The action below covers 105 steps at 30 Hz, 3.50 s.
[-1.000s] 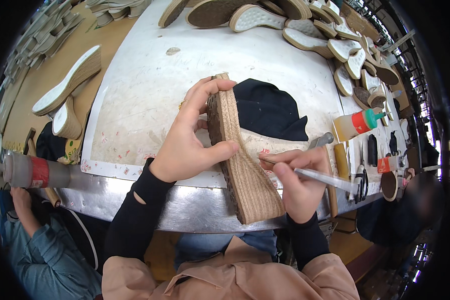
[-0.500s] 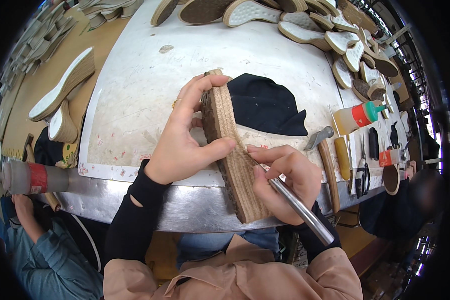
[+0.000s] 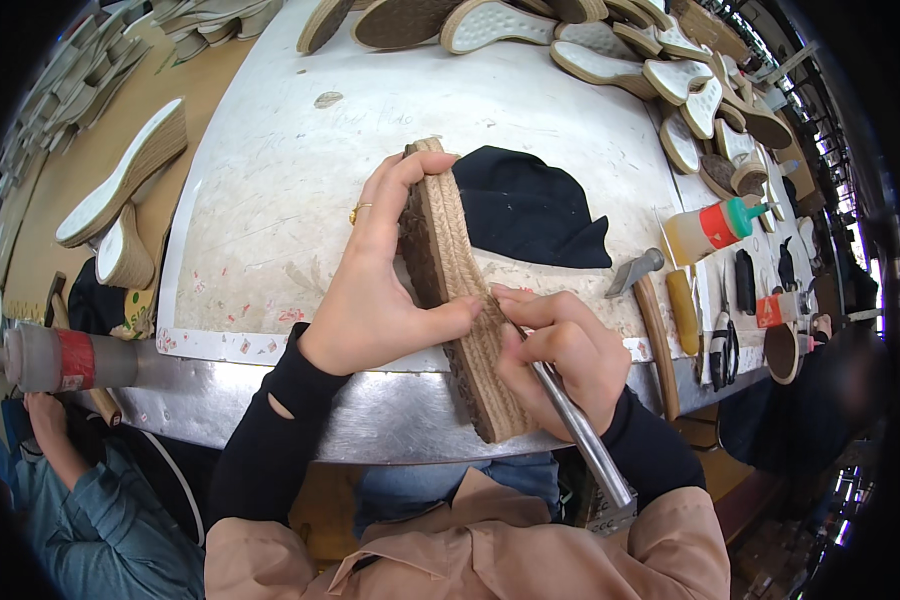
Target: The person uses a metal awl to repeatedly puncture and scrape the edge of a shoe sole, then sets the sole aside and picks up another sole from the table.
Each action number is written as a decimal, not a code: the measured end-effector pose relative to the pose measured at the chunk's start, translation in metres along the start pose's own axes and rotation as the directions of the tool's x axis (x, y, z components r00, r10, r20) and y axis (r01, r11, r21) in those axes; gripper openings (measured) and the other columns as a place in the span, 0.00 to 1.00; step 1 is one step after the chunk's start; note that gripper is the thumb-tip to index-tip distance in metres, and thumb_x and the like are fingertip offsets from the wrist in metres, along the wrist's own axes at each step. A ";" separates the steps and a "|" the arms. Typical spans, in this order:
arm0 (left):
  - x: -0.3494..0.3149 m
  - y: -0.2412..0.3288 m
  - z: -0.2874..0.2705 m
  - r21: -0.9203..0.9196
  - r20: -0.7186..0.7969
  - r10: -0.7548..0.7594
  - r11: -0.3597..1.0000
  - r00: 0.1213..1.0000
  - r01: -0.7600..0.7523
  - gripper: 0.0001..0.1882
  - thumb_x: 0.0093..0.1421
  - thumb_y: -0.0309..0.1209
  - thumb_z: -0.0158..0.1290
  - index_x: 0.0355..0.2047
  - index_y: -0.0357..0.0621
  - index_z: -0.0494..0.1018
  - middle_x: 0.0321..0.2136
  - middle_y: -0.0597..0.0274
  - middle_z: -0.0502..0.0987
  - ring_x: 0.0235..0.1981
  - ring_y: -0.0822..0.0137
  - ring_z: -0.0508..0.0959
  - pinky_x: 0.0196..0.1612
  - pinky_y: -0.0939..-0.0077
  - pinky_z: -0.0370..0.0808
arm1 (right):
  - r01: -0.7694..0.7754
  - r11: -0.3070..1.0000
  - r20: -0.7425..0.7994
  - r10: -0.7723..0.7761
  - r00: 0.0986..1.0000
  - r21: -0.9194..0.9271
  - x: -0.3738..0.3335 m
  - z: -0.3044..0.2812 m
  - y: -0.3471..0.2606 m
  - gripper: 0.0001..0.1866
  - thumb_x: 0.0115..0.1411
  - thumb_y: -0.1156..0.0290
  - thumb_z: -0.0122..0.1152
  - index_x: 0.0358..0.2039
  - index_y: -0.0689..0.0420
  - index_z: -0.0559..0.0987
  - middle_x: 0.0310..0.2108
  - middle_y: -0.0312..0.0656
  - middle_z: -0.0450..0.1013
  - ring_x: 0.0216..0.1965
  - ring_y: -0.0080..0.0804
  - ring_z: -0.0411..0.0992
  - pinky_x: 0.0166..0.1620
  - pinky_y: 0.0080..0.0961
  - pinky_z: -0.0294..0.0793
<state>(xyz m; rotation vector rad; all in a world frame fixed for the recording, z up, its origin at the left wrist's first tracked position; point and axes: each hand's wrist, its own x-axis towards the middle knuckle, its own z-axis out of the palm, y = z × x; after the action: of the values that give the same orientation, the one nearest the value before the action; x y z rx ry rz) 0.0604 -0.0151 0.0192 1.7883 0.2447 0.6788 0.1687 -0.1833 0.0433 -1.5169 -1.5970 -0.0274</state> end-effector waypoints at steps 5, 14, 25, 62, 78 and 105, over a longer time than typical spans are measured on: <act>-0.001 0.001 0.001 -0.025 -0.010 -0.009 1.000 1.000 0.009 0.45 0.39 0.29 0.64 0.59 0.42 0.58 0.55 0.52 0.60 0.59 0.55 0.61 0.62 0.64 0.59 | -0.013 1.000 -0.027 0.012 1.000 -0.017 -0.002 0.003 -0.001 0.14 0.49 0.90 0.63 0.26 0.62 0.67 0.31 0.52 0.74 0.39 0.50 0.80 0.42 0.34 0.82; 0.000 -0.001 0.002 -0.054 -0.020 -0.023 0.998 1.000 0.022 0.46 0.38 0.30 0.64 0.60 0.43 0.58 0.57 0.53 0.60 0.59 0.55 0.62 0.61 0.64 0.60 | -0.256 0.948 -0.032 0.266 0.963 0.187 -0.001 -0.001 0.001 0.11 0.53 0.87 0.61 0.25 0.60 0.68 0.33 0.53 0.76 0.39 0.40 0.80 0.37 0.26 0.80; -0.004 0.001 0.008 -0.015 -0.058 -0.063 0.998 0.996 0.062 0.48 0.39 0.27 0.61 0.62 0.42 0.54 0.56 0.51 0.59 0.59 0.57 0.61 0.62 0.66 0.58 | 0.030 1.000 0.051 -0.030 0.998 -0.004 0.009 -0.007 0.006 0.15 0.48 0.87 0.68 0.20 0.60 0.68 0.30 0.50 0.77 0.34 0.41 0.81 0.34 0.26 0.82; -0.001 -0.001 0.012 -0.140 -0.048 -0.014 0.990 0.999 0.008 0.46 0.40 0.24 0.58 0.62 0.40 0.53 0.54 0.55 0.60 0.55 0.61 0.64 0.59 0.67 0.63 | -0.227 0.941 -0.225 0.285 0.932 0.252 0.002 0.012 0.007 0.14 0.47 0.86 0.68 0.20 0.59 0.69 0.21 0.43 0.73 0.21 0.29 0.73 0.24 0.21 0.70; 0.000 0.003 0.002 -0.189 0.015 -0.086 0.978 0.996 0.087 0.51 0.42 0.27 0.64 0.65 0.43 0.50 0.58 0.57 0.58 0.56 0.64 0.65 0.60 0.69 0.62 | -0.054 0.997 -0.094 0.059 0.994 0.057 0.003 0.004 0.006 0.15 0.48 0.87 0.68 0.20 0.59 0.68 0.27 0.48 0.76 0.33 0.39 0.81 0.29 0.23 0.79; -0.001 0.002 0.000 -0.044 0.017 -0.001 0.999 1.000 0.002 0.50 0.41 0.28 0.65 0.63 0.45 0.50 0.57 0.55 0.58 0.56 0.56 0.65 0.56 0.61 0.68 | -0.056 0.997 -0.084 0.061 0.995 0.057 0.006 0.004 0.006 0.16 0.47 0.89 0.67 0.20 0.60 0.68 0.27 0.48 0.75 0.33 0.39 0.80 0.30 0.24 0.80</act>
<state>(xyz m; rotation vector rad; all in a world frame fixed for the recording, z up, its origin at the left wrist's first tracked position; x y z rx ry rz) 0.0596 -0.0161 0.0206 1.7510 0.2175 0.6629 0.1721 -0.1747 0.0416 -1.5003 -1.4734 -0.0160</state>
